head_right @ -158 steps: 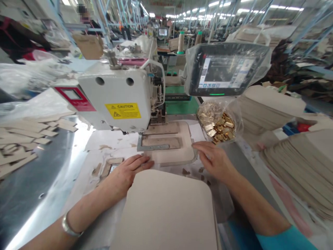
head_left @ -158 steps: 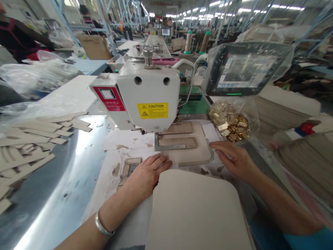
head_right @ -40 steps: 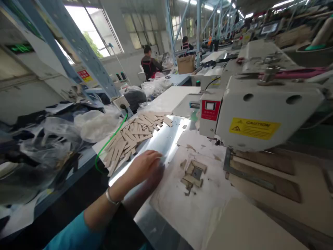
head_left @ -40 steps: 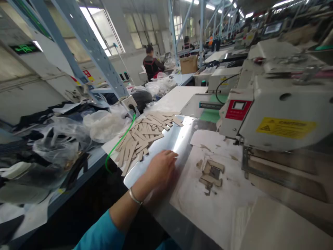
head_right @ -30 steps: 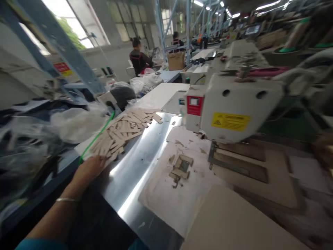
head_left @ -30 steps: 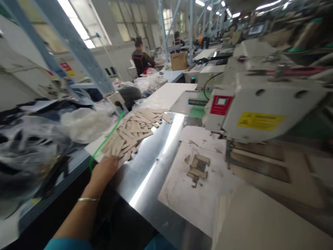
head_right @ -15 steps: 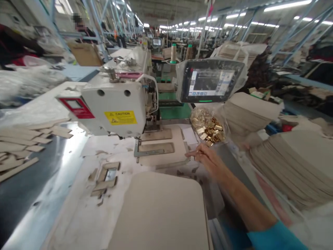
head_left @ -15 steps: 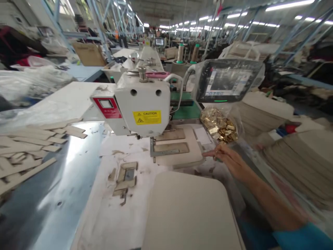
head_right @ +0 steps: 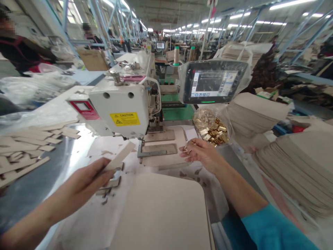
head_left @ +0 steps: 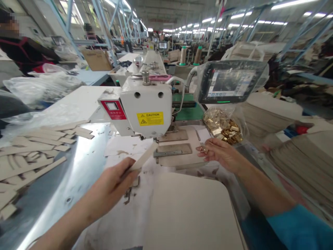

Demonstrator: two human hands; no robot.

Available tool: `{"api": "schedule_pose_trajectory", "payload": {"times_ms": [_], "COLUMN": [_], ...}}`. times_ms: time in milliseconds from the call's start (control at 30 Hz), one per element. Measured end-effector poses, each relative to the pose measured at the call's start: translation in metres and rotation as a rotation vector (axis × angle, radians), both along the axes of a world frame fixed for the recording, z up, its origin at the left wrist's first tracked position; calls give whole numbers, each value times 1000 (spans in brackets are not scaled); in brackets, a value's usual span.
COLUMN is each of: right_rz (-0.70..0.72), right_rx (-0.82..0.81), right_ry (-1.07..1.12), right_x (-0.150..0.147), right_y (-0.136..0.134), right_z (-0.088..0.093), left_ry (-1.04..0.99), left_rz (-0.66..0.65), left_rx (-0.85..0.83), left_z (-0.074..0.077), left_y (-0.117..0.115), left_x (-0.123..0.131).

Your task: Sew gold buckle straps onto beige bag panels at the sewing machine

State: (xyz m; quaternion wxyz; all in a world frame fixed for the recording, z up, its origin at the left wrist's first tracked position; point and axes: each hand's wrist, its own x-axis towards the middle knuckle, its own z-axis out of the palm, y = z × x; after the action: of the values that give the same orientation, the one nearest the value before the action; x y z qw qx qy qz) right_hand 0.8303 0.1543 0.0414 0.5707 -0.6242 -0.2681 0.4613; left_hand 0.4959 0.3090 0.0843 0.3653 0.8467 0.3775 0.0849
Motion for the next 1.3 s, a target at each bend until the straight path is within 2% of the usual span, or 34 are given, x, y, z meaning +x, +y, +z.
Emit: {"api": "schedule_pose_trajectory", "payload": {"times_ms": [100, 267, 367, 433, 500, 700, 767, 933, 1000, 1233, 1300], "right_rz": [-9, -46, -113, -172, -199, -145, -133, -128, -115, -25, 11], "right_rx": [38, 62, 158, 202, 229, 313, 311, 261, 262, 242, 238], "right_ry": [106, 101, -130, -315, -386, -242, -258, -560, -544, -269, -306], "right_x": [-11, -23, -20, -17, -17, -25, -24, -13, -10, -14, -12], "right_y": [14, 24, 25, 26, 27, 28, 27, 25, 25, 24, 24], "right_z": [-4, -19, -25, -26, -24, -17, -19, -26, -26, -17, -18], "left_ry": [34, 251, 281, 274, 271, 258, 247, 262, 276, 254, 254], "left_rz": [-208, -244, -261, -275, -299, -311, -311, -292, -281, -300, -310], "left_rx": [21, 383, 425, 416, 418, 425, 428, 429, 426, 424, 419], "left_z": [-1, -6, -10, -13, -15, -20, -22, -24, -25, -26, -26], "left_y": [-7, -14, -18, -21, -25, -32, -32, -31, -31, -30, -30], "left_x": [49, 100, 113, 117, 120, 124, 124, 121, 121, 120, 119]}}
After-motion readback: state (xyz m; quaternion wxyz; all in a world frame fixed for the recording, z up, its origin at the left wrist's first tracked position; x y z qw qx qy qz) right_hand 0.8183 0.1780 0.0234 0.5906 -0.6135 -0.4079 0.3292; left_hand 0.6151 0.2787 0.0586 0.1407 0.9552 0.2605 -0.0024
